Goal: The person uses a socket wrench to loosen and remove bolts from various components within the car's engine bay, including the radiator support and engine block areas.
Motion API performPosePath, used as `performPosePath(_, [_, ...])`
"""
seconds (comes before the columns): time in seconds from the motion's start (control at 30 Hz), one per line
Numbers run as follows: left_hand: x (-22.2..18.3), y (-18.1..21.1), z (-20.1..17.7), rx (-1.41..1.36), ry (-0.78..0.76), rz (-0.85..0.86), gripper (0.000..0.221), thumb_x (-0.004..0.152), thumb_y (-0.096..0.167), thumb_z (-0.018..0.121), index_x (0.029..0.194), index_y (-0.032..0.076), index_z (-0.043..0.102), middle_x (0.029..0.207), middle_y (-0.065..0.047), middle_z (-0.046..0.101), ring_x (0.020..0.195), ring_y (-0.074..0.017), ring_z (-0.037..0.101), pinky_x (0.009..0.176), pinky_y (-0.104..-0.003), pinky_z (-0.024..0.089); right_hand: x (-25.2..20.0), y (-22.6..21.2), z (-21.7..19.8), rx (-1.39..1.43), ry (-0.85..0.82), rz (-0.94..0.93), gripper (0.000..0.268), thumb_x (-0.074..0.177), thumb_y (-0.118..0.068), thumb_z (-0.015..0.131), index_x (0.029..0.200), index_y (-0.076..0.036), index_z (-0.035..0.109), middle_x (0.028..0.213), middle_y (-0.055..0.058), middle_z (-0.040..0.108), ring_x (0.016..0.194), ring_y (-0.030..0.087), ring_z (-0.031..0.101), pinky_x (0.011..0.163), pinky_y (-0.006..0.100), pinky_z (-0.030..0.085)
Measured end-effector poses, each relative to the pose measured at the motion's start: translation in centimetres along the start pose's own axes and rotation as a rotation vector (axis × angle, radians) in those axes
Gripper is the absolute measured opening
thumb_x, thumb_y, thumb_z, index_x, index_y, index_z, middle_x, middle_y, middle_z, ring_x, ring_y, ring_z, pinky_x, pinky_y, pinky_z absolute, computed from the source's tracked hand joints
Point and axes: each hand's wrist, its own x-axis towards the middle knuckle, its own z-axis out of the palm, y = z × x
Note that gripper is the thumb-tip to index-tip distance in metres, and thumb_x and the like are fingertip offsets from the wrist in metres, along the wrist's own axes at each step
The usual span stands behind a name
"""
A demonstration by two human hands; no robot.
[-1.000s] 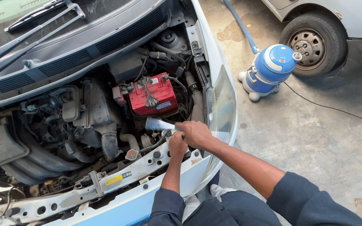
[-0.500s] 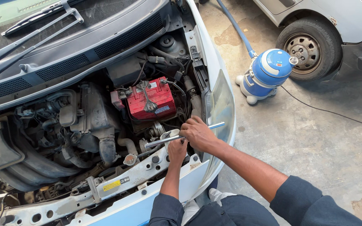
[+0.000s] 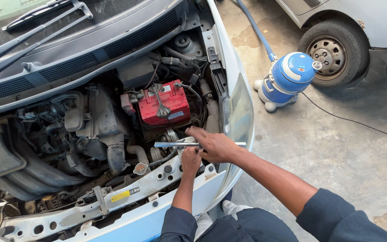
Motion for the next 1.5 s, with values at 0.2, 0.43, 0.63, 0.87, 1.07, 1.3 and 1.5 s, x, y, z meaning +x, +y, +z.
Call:
performPosePath(0.2, [-0.1, -0.7, 0.1, -0.041, 0.253, 0.345, 0.024, 0.083, 0.020, 0.073, 0.095, 0.000, 0.071, 0.101, -0.020, 0.071, 0.090, -0.0420, 0.066, 0.075, -0.050, 0.051, 2.5, 1.9, 2.4, -0.316, 0.204, -0.443, 0.046, 0.074, 0.005, 0.066, 0.116, -0.013, 0.070, 0.119, 0.008, 0.071, 0.122, 0.028, 0.061, 0.110, 0.047, 0.042])
performPosePath(0.43, [-0.2, 0.8, -1.1, -0.090, 0.060, 0.092, 0.019, 0.085, 0.017, 0.072, 0.082, -0.001, 0.065, 0.088, -0.015, 0.068, 0.084, -0.0390, 0.067, 0.071, -0.047, 0.050, 0.9, 1.8, 2.9, -0.046, 0.645, -0.424, 0.047, 0.072, 0.009, 0.062, 0.118, 0.000, 0.067, 0.145, 0.019, 0.056, 0.140, 0.033, 0.049, 0.118, 0.046, 0.036])
performPosePath(0.63, [0.1, 0.8, -1.1, -0.081, 0.049, 0.058, 0.019, 0.087, 0.019, 0.072, 0.086, 0.001, 0.067, 0.084, -0.016, 0.067, 0.081, -0.0386, 0.067, 0.070, -0.047, 0.050, 1.7, 1.3, 1.9, -0.056, 0.209, 0.013, 0.045, 0.087, -0.010, 0.067, 0.132, -0.011, 0.065, 0.140, 0.008, 0.061, 0.136, 0.027, 0.052, 0.117, 0.042, 0.040])
performPosePath(0.87, [-0.4, 2.3, -2.5, -0.147, 0.064, 0.169, 0.011, 0.087, 0.014, 0.069, 0.088, 0.003, 0.068, 0.085, -0.016, 0.065, 0.082, -0.0400, 0.066, 0.068, -0.049, 0.048, 1.9, 2.0, 2.8, -0.401, 0.418, -0.347, 0.023, 0.073, -0.001, 0.070, 0.089, -0.015, 0.079, 0.159, 0.010, 0.048, 0.147, 0.031, 0.040, 0.122, 0.055, 0.025])
performPosePath(1.07, [-0.7, 1.5, -1.9, -0.125, 0.119, 0.222, 0.012, 0.090, 0.014, 0.071, 0.084, 0.004, 0.068, 0.087, -0.017, 0.067, 0.082, -0.0411, 0.066, 0.069, -0.048, 0.050, 1.7, 1.8, 6.0, 0.080, 0.584, 0.065, 0.091, 0.086, -0.032, 0.080, 0.154, 0.014, 0.040, 0.152, 0.032, 0.043, 0.136, 0.043, 0.049, 0.113, 0.048, 0.041])
performPosePath(1.3, [-1.4, -1.4, -0.4, -0.240, 0.163, 0.439, 0.022, 0.077, 0.015, 0.076, 0.094, 0.005, 0.067, 0.096, -0.017, 0.068, 0.089, -0.0428, 0.067, 0.074, -0.049, 0.052, 1.0, -1.1, 3.3, -0.242, -0.043, -0.171, 0.031, 0.089, -0.013, 0.062, 0.119, -0.010, 0.070, 0.134, 0.008, 0.068, 0.114, 0.030, 0.069, 0.096, 0.048, 0.054])
performPosePath(1.5, [0.4, -1.0, 0.7, -0.112, 0.140, 0.171, 0.028, 0.083, 0.018, 0.073, 0.106, 0.002, 0.070, 0.106, -0.018, 0.070, 0.094, -0.0417, 0.067, 0.077, -0.051, 0.052, 1.2, 0.3, 6.3, -0.568, 0.471, -0.483, 0.041, 0.079, -0.009, 0.069, 0.121, -0.011, 0.071, 0.130, 0.013, 0.065, 0.130, 0.031, 0.056, 0.108, 0.056, 0.047])
